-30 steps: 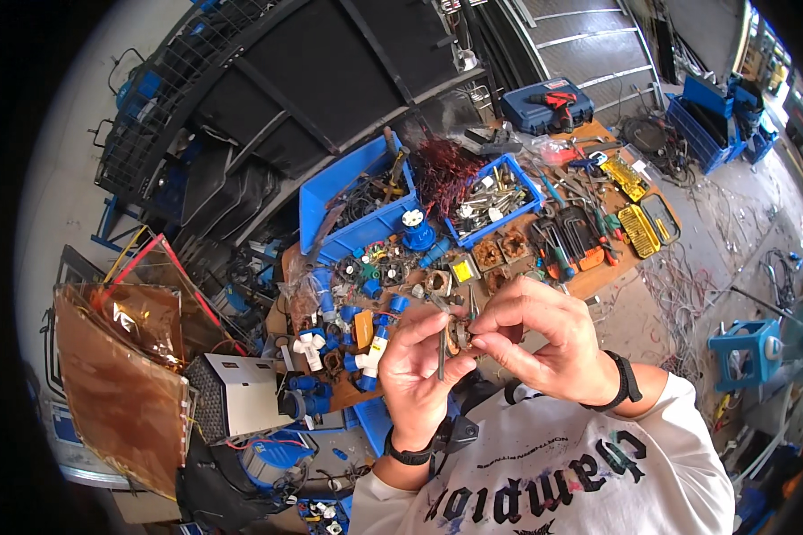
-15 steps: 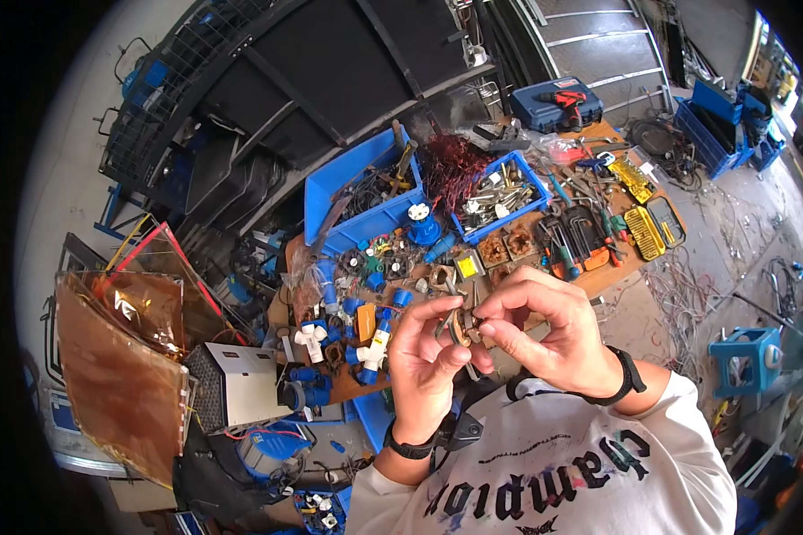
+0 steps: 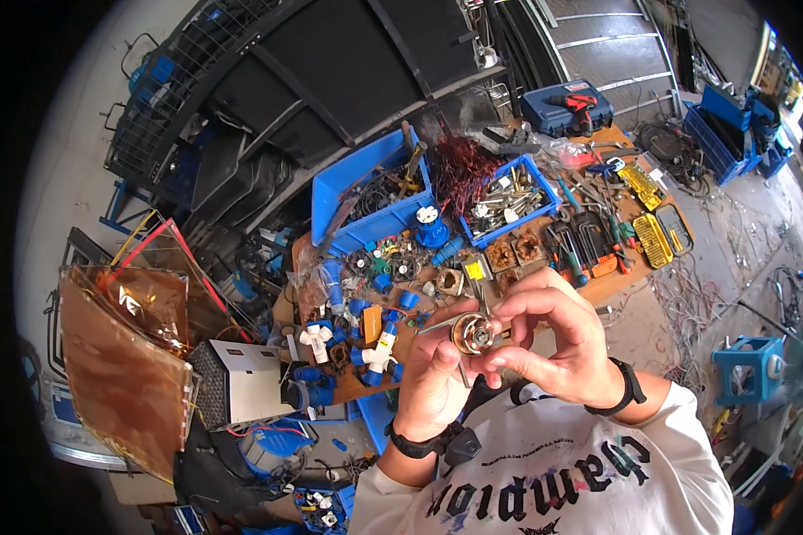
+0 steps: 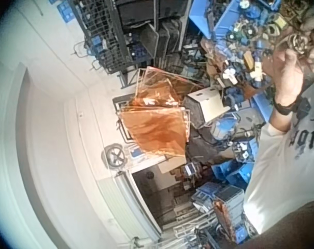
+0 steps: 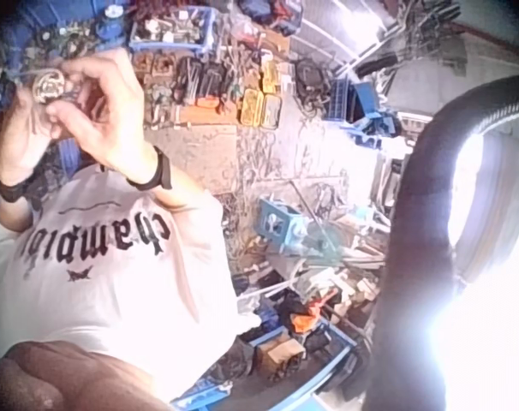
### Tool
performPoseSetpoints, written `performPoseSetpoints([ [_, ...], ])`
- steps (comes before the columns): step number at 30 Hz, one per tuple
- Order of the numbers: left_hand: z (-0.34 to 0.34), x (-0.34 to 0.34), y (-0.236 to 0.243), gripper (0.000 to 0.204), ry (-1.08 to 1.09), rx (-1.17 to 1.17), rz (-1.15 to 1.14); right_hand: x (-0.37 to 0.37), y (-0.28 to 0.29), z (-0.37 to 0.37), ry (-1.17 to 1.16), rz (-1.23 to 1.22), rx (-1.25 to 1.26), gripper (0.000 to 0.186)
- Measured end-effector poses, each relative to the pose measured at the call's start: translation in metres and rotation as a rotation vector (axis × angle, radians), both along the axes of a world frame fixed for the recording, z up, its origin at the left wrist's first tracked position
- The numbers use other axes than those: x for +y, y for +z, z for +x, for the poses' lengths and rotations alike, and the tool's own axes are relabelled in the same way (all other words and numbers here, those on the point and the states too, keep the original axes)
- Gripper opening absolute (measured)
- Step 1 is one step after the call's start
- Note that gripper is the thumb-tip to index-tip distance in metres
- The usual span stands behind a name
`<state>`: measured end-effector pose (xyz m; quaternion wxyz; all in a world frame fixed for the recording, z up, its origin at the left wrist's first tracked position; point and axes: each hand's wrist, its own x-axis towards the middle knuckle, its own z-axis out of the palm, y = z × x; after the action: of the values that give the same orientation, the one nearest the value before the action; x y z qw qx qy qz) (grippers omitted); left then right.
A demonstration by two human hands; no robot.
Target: The person uses a screwdriver to manipulate a small cylindrical electrical component, likely a motor or switch, held in their left hand. They repeatedly probe and adjust internal parts of the component while standing at a cluttered workbench.
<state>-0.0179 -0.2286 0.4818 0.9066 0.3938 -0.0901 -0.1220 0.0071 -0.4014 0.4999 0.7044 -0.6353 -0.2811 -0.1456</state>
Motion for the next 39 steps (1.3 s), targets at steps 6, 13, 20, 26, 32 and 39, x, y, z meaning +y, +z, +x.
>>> performPoseSetpoints([
  [6,0.004,0.001,-0.002,0.049,-0.034,0.039,-0.146,-0.001,-0.003,0.002,-0.169,-0.045,-0.092,0.027],
  [13,0.005,0.003,-0.003,0.045,-0.05,0.006,-0.189,-0.001,-0.003,0.005,-0.181,-0.114,-0.141,0.022],
  [20,0.002,0.003,-0.002,0.041,0.047,-0.12,-0.026,0.004,-0.001,0.002,-0.144,-0.1,-0.124,0.02],
  [26,-0.002,0.001,-0.002,0.039,0.15,-0.2,0.082,0.003,0.0,0.001,-0.142,-0.164,-0.127,0.021],
  [32,-0.003,-0.002,0.001,0.036,0.21,-0.315,0.212,0.002,-0.002,-0.001,-0.127,-0.151,-0.114,0.021],
  [39,-0.005,-0.006,-0.001,0.035,0.278,-0.329,0.262,0.004,-0.007,-0.004,-0.203,-0.144,-0.157,0.018],
])
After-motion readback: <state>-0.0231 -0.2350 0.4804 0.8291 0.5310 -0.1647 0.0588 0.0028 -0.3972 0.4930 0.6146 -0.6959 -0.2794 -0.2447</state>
